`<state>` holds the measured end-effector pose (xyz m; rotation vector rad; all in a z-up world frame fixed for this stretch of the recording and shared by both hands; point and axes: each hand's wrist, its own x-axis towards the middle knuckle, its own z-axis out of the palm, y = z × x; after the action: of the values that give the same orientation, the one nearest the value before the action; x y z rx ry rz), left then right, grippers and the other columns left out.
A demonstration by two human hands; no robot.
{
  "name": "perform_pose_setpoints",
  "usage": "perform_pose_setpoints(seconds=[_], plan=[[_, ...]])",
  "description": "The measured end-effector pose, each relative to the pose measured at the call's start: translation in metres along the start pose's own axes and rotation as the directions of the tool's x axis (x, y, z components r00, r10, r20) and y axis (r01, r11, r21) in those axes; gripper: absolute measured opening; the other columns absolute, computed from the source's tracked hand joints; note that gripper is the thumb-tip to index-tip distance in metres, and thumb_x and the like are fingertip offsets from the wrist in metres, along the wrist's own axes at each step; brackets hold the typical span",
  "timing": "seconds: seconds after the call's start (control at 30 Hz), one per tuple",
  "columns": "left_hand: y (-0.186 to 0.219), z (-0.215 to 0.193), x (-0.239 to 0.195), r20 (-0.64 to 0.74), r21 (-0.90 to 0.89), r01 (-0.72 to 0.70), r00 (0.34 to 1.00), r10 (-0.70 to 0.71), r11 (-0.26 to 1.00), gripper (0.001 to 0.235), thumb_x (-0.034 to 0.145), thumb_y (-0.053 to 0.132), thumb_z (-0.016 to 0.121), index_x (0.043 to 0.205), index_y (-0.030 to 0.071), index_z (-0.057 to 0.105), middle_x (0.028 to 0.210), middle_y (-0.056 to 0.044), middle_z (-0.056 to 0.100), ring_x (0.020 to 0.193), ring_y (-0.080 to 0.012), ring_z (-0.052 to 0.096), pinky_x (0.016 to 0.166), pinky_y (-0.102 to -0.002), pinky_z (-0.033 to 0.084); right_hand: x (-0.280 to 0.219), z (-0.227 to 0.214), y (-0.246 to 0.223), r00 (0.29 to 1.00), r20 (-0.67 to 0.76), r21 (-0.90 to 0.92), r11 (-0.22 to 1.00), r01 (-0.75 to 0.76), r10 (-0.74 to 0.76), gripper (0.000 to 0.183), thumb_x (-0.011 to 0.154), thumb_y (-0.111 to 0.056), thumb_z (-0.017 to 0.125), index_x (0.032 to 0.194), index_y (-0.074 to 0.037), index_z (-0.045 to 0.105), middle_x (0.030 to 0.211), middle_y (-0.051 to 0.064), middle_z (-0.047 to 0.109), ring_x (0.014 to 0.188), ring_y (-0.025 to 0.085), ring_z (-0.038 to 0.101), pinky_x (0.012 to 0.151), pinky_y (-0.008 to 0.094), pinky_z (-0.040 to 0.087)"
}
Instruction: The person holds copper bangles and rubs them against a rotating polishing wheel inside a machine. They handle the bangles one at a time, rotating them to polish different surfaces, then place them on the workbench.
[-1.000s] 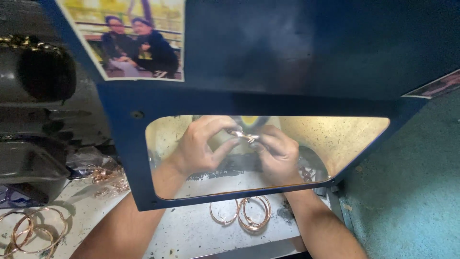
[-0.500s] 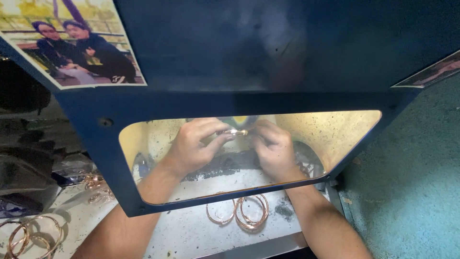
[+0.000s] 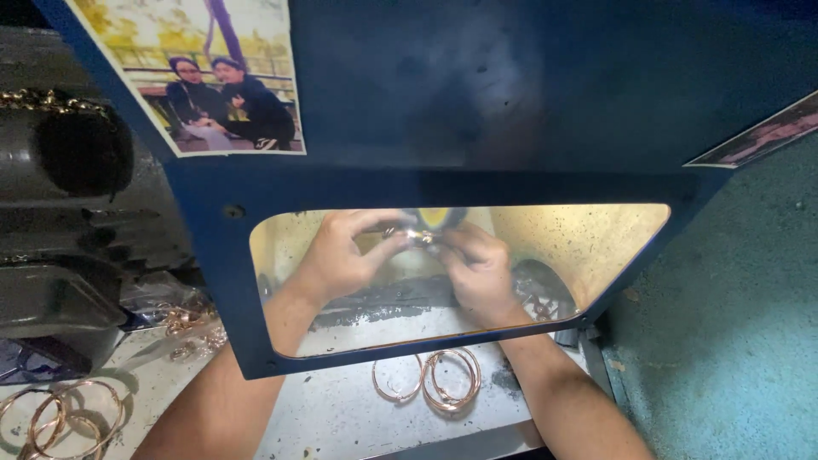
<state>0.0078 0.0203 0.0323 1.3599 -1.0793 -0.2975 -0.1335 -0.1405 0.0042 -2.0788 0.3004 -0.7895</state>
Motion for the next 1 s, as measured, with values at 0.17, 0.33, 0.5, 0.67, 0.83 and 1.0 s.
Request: perform_pose_setpoints(seconds=[0.17,0.33,0.5,0.67,0.83,1.0], plan=[[-0.004,0.011,0.002,-0.006,0.030,-0.012,1.000,0.012,0.999,0.011,0.088,0.004,0.077,0.098,0.009,0.081,0.082,-0.011,0.080,0.080,-0.0269,0.078,0.077,-0.038,0.061,0.005,-0.014,-0.007,0.999,0.039,-0.015,1.000,0.004,-0.003,0.018,0.086,0.003,0.072,0.100,-0.004,0.080,0.091,0.019,0.076,0.086,0.031,0.076,0.076,0.043,0.059],[-0.008,0.017,0.004,-0.046,0.052,0.032,0.998,-0.030,0.998,0.009,0.092,0.009,0.077,0.100,0.010,0.081,0.080,-0.008,0.080,0.076,-0.0195,0.077,0.074,-0.032,0.060,0.016,-0.014,-0.031,0.933,0.129,0.026,0.939,-0.343,0.337,0.017,0.094,-0.006,0.067,0.106,-0.004,0.079,0.098,0.017,0.078,0.101,0.028,0.075,0.086,0.046,0.059],[-0.008,0.025,0.004,-0.202,0.034,0.020,0.979,-0.012,0.999,0.009,0.089,0.007,0.080,0.098,0.006,0.081,0.066,-0.010,0.077,0.057,-0.0140,0.072,0.059,-0.027,0.057,0.020,-0.004,-0.045,0.847,0.153,0.127,0.840,-0.527,0.508,0.023,0.099,-0.010,0.061,0.114,-0.002,0.077,0.106,0.019,0.078,0.111,0.028,0.071,0.094,0.052,0.056],[-0.003,0.029,0.005,-0.226,0.024,0.009,0.974,-0.003,1.000,0.010,0.088,0.007,0.081,0.098,0.006,0.081,0.061,-0.008,0.075,0.052,-0.0120,0.069,0.056,-0.026,0.055,0.023,-0.003,-0.054,0.823,0.174,0.114,0.819,-0.562,0.540,0.026,0.101,-0.012,0.057,0.114,0.002,0.075,0.107,0.022,0.077,0.115,0.033,0.071,0.096,0.054,0.054],[-0.004,0.029,0.006,-0.229,0.050,0.027,0.973,-0.015,0.998,0.008,0.089,0.009,0.080,0.096,0.005,0.081,0.058,-0.009,0.073,0.048,-0.0107,0.067,0.052,-0.024,0.052,0.024,-0.001,-0.060,0.816,0.197,0.075,0.821,-0.566,0.544,0.029,0.102,-0.014,0.055,0.114,0.006,0.073,0.109,0.026,0.076,0.118,0.038,0.069,0.099,0.056,0.053],[-0.004,0.027,0.006,-0.243,0.069,0.016,0.970,0.001,0.997,0.010,0.087,0.009,0.082,0.097,0.006,0.082,0.064,-0.012,0.076,0.053,-0.0169,0.073,0.053,-0.026,0.054,0.022,-0.003,-0.053,0.825,0.201,0.082,0.830,-0.551,0.528,0.032,0.103,-0.018,0.054,0.116,0.005,0.073,0.110,0.027,0.076,0.119,0.040,0.068,0.100,0.058,0.052]])
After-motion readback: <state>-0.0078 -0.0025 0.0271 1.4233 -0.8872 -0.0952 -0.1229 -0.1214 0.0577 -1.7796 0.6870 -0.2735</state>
